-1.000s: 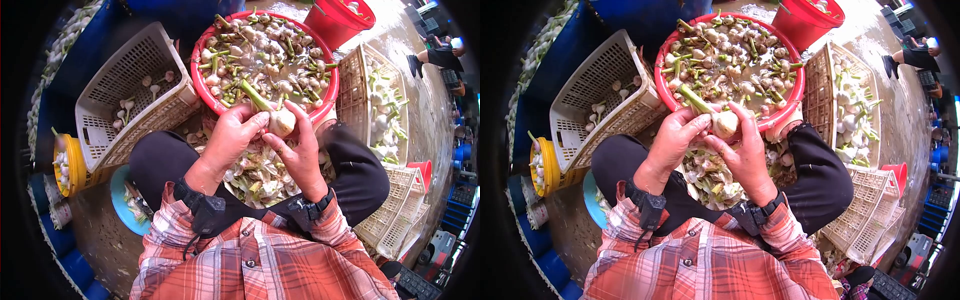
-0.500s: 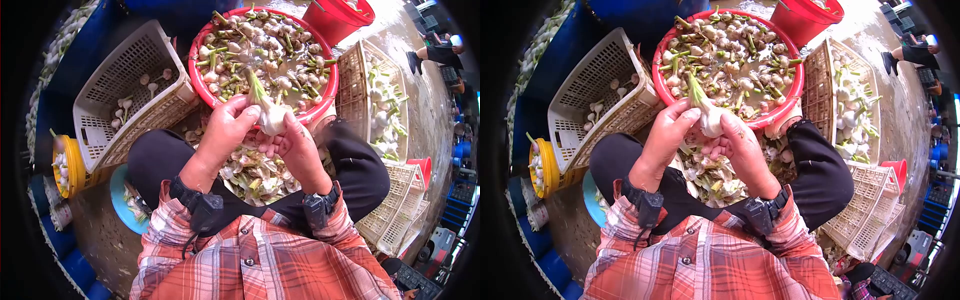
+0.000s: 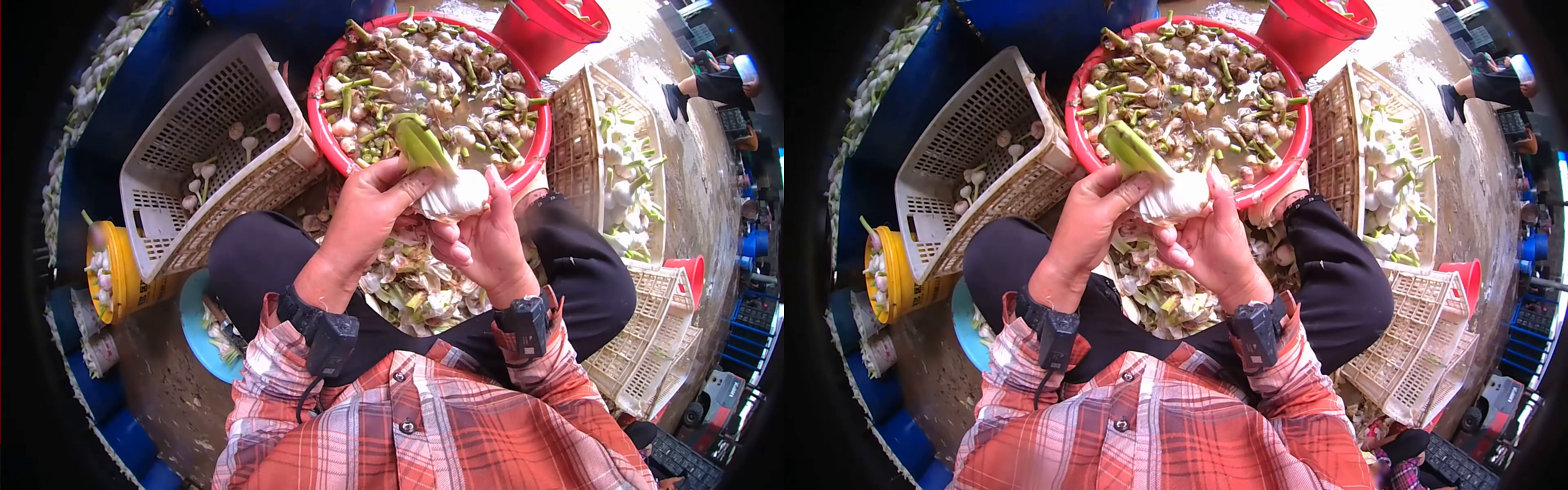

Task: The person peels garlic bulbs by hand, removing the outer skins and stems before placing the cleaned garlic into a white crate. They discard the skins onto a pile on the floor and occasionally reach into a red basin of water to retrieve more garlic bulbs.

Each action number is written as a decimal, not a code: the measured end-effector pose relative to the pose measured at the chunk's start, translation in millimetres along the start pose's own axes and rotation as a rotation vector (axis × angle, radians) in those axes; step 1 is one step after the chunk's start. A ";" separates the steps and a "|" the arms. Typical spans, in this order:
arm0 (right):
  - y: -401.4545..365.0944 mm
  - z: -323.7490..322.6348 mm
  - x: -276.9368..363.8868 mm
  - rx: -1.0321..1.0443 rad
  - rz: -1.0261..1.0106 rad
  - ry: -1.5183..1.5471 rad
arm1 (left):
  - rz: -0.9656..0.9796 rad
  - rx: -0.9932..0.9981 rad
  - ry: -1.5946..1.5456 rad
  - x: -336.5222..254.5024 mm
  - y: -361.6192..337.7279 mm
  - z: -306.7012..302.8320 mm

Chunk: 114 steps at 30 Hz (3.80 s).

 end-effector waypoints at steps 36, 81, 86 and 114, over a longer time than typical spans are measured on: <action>-38.7 56.8 43.2 -0.492 -0.935 -1.727 | 0.779 -0.080 1.239 -53.7 -27.8 35.1; 17.3 -87.7 91.4 -0.622 -0.062 -1.700 | 0.478 -0.016 1.273 -12.3 -7.4 16.6; -10.7 27.1 78.5 -0.370 -0.529 -1.774 | 0.657 -0.007 1.372 -10.6 -0.1 37.5; -22.7 -25.6 13.1 -0.386 -0.149 -0.511 | 0.160 0.042 0.165 6.6 5.0 4.8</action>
Point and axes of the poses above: each hand's wrist, its own y-axis towards the middle knuckle, its own z-axis out of the palm, x = y × z, the point moved 8 cm from there along y, towards the middle knuckle, and after that the axes turned 10 degrees about -y, right-handed, at the moved point
